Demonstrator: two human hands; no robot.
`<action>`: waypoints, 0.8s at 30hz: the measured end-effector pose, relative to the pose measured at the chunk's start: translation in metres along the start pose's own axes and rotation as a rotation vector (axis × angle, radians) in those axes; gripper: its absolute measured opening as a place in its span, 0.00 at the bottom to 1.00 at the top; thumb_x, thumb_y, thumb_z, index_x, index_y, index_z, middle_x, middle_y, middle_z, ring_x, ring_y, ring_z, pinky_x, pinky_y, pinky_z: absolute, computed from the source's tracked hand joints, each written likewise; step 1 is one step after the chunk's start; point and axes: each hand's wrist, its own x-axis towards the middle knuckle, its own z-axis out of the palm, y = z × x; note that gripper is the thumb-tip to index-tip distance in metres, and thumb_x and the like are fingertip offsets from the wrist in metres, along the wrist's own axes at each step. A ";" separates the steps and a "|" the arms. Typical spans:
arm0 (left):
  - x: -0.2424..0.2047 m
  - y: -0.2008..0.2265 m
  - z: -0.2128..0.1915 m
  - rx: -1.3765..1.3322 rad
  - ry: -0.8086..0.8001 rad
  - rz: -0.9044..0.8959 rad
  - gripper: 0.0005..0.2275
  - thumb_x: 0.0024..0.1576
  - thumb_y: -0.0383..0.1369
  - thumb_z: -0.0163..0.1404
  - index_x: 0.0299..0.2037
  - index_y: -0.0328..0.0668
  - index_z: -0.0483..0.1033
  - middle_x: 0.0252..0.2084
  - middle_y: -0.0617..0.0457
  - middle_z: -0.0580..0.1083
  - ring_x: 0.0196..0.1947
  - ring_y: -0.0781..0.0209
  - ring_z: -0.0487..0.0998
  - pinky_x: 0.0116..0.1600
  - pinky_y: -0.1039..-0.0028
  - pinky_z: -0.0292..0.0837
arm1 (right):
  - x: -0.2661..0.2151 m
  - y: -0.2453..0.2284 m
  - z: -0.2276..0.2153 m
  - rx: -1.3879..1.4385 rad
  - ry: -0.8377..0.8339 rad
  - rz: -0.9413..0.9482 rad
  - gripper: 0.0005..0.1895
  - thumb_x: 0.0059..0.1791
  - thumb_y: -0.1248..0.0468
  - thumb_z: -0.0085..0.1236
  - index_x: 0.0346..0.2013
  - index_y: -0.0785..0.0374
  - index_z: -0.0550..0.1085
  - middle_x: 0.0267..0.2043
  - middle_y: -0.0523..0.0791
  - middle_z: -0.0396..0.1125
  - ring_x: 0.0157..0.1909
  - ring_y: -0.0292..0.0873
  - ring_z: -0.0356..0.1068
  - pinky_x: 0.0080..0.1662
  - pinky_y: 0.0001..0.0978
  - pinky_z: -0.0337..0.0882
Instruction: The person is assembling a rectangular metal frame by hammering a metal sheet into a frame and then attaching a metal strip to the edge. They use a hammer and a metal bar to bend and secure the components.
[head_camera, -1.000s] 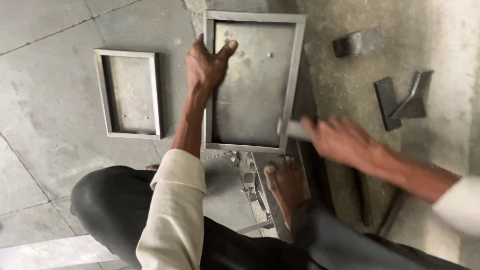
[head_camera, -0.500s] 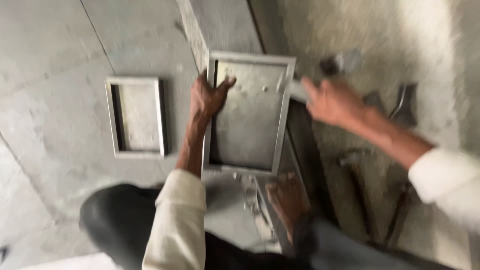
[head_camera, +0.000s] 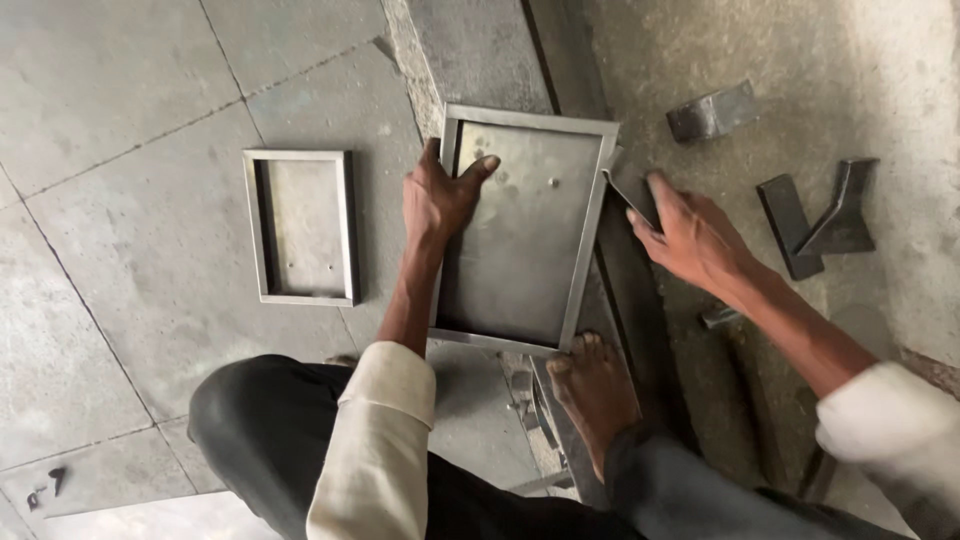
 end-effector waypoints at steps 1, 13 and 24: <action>0.001 0.001 -0.001 -0.007 -0.001 -0.013 0.38 0.48 0.55 0.60 0.60 0.28 0.70 0.43 0.30 0.79 0.44 0.37 0.83 0.46 0.54 0.79 | -0.006 -0.010 -0.010 0.076 0.013 -0.001 0.25 0.52 0.60 0.60 0.58 0.72 0.64 0.41 0.59 0.69 0.29 0.54 0.73 0.29 0.44 0.73; -0.004 -0.014 0.006 -0.037 0.043 0.011 0.39 0.47 0.59 0.59 0.58 0.29 0.73 0.45 0.29 0.79 0.48 0.33 0.81 0.51 0.52 0.76 | -0.105 -0.028 0.038 -0.352 -0.487 -0.258 0.13 0.58 0.61 0.44 0.54 0.63 0.70 0.23 0.45 0.71 0.16 0.35 0.66 0.18 0.30 0.65; -0.010 -0.015 0.008 -0.036 0.062 0.025 0.44 0.49 0.59 0.59 0.62 0.22 0.66 0.47 0.24 0.77 0.51 0.32 0.80 0.50 0.52 0.77 | -0.052 -0.033 -0.005 -0.569 -0.057 -0.457 0.29 0.49 0.74 0.48 0.66 0.70 0.67 0.47 0.61 0.70 0.22 0.43 0.70 0.17 0.28 0.67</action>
